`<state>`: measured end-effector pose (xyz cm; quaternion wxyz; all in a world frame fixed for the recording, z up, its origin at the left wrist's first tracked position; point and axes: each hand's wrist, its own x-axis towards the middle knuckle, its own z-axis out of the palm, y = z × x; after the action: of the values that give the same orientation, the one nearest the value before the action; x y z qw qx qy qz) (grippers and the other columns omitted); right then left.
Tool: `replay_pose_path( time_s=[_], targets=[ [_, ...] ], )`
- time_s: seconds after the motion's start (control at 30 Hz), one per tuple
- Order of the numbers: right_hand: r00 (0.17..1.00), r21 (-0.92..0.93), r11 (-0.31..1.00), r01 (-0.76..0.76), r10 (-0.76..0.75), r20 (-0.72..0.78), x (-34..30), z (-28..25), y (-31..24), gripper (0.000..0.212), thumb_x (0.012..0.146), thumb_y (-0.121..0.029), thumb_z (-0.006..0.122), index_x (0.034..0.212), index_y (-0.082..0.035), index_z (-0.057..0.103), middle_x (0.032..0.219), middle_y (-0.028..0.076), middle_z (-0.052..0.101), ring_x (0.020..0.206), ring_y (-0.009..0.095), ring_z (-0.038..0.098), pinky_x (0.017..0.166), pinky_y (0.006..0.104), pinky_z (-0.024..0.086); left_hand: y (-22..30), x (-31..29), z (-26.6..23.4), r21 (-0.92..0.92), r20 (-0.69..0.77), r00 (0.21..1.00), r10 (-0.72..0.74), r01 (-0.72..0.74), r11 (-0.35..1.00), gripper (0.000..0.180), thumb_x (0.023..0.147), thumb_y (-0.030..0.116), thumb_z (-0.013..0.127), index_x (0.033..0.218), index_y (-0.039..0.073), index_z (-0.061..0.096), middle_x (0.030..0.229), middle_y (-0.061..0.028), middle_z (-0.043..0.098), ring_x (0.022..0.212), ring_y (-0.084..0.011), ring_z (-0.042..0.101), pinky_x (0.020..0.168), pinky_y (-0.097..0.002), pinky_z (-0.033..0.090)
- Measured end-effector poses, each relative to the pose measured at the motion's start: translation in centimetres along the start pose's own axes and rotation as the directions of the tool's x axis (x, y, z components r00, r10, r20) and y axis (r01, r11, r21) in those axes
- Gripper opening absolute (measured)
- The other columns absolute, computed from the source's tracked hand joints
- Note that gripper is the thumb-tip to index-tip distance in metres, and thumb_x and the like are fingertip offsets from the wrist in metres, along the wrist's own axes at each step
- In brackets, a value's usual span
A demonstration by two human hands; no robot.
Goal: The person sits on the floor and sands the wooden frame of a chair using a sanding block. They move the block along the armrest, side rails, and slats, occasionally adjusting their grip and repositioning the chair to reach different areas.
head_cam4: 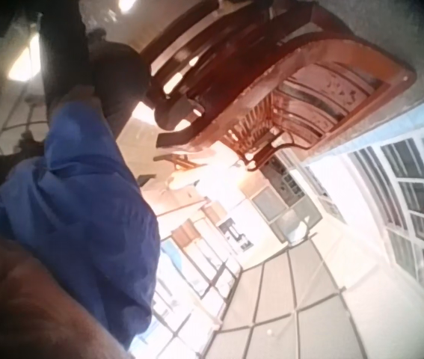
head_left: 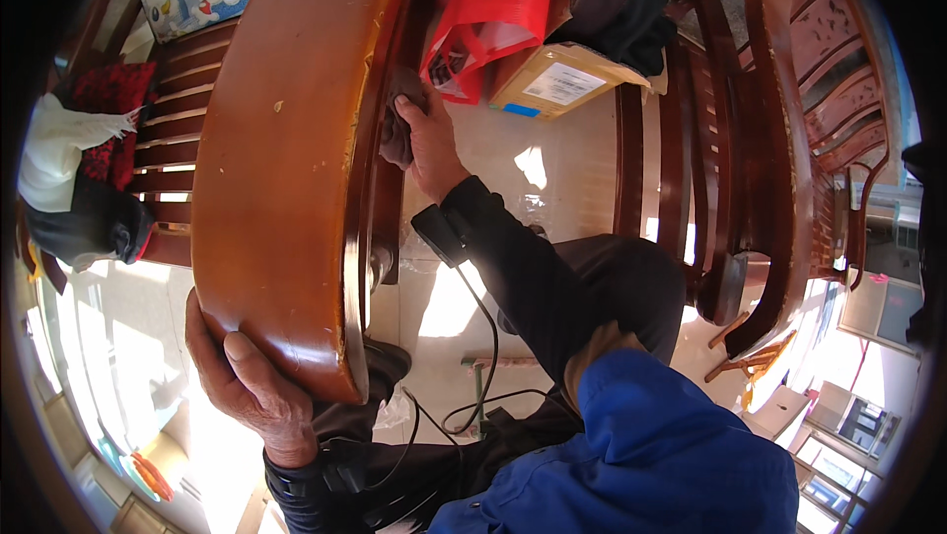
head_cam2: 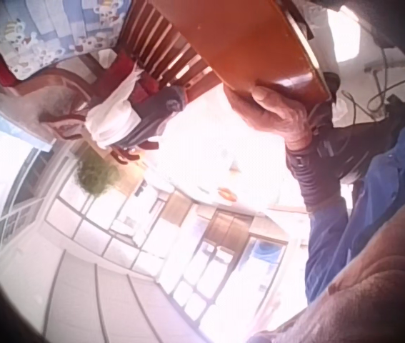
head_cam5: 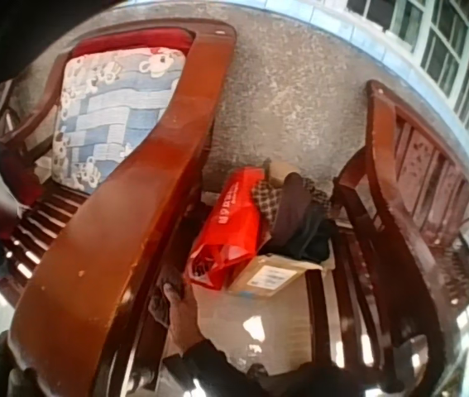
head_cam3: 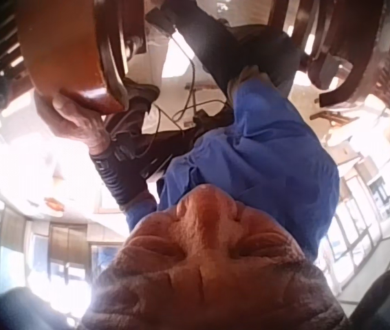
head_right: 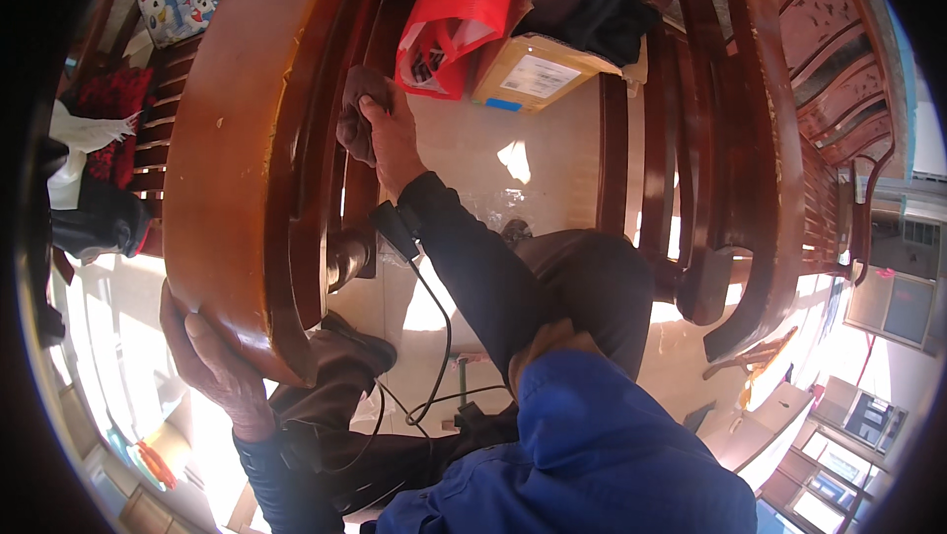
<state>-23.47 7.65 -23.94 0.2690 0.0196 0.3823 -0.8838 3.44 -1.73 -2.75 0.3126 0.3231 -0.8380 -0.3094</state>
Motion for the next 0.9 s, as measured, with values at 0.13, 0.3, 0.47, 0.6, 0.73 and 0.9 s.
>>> replay_pose_path(
  time_s=[0.13,0.3,0.47,0.6,0.73,0.9],
  targets=[
    [0.978,-0.555,0.817,0.16,-0.208,-0.023,-0.3,0.3,2.0,0.059,0.1,-0.019,0.07,0.151,-0.002,0.046,0.137,0.02,0.058,0.129,0.034,0.061,0.109,0.0419,0.05,0.0,0.1,0.2,-0.05,0.009,1.0,-0.014,0.015,0.999,0.063,0.115,0.043,0.048,0.15,-0.009,0.056,0.141,-0.0234,0.067,0.129,-0.0334,0.065,0.111,-0.0421,0.049],
    [0.952,-0.802,0.552,0.227,-0.3,0.063,-3.3,-0.5,3.8,0.062,0.099,-0.019,0.071,0.151,0.0,0.045,0.145,0.026,0.055,0.137,0.041,0.057,0.114,0.0454,0.047,-0.1,0.1,0.3,-0.029,-0.005,1.0,-0.008,0.008,1.0,0.061,0.115,0.041,0.048,0.15,-0.009,0.056,0.139,-0.0233,0.068,0.127,-0.0325,0.066,0.111,-0.0415,0.049],
    [0.983,-0.82,0.555,0.141,-0.18,0.047,-10.7,-0.8,5.8,0.064,0.097,-0.015,0.074,0.152,0.0,0.045,0.147,0.027,0.054,0.138,0.042,0.056,0.117,0.0464,0.045,-0.4,0.2,0.3,-0.019,0.008,1.0,0.002,-0.002,1.0,0.058,0.115,0.039,0.048,0.15,-0.007,0.057,0.14,-0.0218,0.068,0.127,-0.0316,0.066,0.111,-0.0407,0.049],
    [0.981,-0.793,0.581,0.181,-0.16,0.107,-14.2,-0.6,6.0,0.065,0.097,-0.013,0.074,0.153,-0.002,0.044,0.146,0.025,0.056,0.135,0.037,0.059,0.116,0.0449,0.047,-0.6,0.3,0.4,-0.024,-0.013,1.0,-0.012,0.011,1.0,0.058,0.115,0.039,0.047,0.15,-0.005,0.058,0.142,-0.0209,0.068,0.127,-0.0317,0.066,0.111,-0.0407,0.05],
    [0.971,-0.765,0.606,0.215,-0.219,0.1,-12.3,0.0,4.6,0.06,0.095,-0.009,0.074,0.149,-0.002,0.048,0.14,0.024,0.058,0.133,0.04,0.059,0.114,0.0446,0.047,-0.8,0.2,0.3,-0.007,-0.034,0.997,-0.063,0.063,0.998,0.062,0.115,0.046,0.046,0.152,-0.003,0.057,0.145,-0.0194,0.067,0.132,-0.031,0.064,0.113,-0.041,0.049],
    [0.914,-0.858,0.436,0.27,-0.396,0.087,-2.7,1.2,2.3,0.056,0.095,-0.012,0.073,0.146,-0.002,0.053,0.138,0.025,0.06,0.13,0.045,0.06,0.111,0.0501,0.048,-0.8,0.1,0.1,-0.038,-0.01,0.998,-0.058,0.057,0.998,0.065,0.115,0.048,0.046,0.152,-0.005,0.056,0.147,-0.0206,0.065,0.133,-0.0313,0.063,0.112,-0.0413,0.049]
  ],
)
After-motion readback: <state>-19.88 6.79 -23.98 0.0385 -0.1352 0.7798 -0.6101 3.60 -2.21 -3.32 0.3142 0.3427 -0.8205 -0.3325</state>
